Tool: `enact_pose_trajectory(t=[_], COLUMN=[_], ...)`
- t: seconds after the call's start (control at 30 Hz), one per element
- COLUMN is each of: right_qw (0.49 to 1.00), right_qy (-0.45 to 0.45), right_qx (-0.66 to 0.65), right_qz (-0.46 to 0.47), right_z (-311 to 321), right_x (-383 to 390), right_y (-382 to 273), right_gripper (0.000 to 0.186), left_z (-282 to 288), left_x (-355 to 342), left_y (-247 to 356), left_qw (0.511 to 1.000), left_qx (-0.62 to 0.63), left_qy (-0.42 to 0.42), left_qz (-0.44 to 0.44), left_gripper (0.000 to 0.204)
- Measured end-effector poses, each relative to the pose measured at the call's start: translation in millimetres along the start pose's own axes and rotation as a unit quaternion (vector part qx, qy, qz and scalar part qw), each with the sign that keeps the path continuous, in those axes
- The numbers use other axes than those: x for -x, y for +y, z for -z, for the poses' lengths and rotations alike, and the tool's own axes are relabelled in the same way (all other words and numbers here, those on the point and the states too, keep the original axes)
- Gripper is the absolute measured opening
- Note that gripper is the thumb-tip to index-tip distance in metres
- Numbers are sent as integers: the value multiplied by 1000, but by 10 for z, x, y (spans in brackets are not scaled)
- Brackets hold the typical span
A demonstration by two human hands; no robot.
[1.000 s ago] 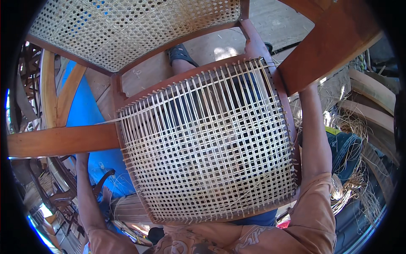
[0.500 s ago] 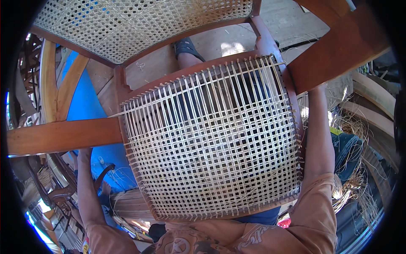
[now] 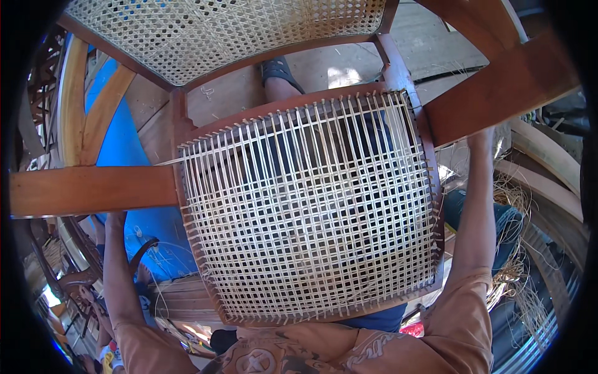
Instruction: Weaving cane strips to create a seat for a wooden chair frame.
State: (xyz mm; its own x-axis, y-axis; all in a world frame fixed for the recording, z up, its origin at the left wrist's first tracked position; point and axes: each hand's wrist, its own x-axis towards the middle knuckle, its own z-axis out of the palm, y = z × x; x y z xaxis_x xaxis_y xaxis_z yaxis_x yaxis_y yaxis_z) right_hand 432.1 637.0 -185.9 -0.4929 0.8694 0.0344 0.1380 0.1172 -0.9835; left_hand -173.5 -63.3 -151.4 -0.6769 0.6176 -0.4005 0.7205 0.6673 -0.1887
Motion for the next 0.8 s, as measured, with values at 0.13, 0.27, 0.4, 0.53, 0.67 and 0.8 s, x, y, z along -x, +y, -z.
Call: enact_pose_trajectory(t=[0.13,0.27,0.4,0.53,0.67,0.8], right_qw=[926,950,914,903,903,911], right_qy=[-220,-250,-324,-236,-203,-170], right_qx=[-285,139,71,356,367,338], right_qz=[-112,-127,-233,-50,-97,-163], right_z=[-206,-438,-337,-333,-265,345], right_x=[-332,-440,-392,-289,-315,-379], right_y=[-300,-231,-211,-191,-93,-13], right_gripper=[48,45,39,45,37,26], left_z=[-47,-10,93,141,152,173], left_x=[11,-59,-99,-142,-177,-196], left_y=[11,-42,-97,-105,-124,-157], left_qw=[1000,998,1000,1000,1000,1000], left_qx=[9,59,-7,-15,-17,-18], left_qy=[-4,-24,-11,-9,-7,-7], left_qz=[4,12,19,15,19,22], left_gripper=[38,38,38,38,39,39])
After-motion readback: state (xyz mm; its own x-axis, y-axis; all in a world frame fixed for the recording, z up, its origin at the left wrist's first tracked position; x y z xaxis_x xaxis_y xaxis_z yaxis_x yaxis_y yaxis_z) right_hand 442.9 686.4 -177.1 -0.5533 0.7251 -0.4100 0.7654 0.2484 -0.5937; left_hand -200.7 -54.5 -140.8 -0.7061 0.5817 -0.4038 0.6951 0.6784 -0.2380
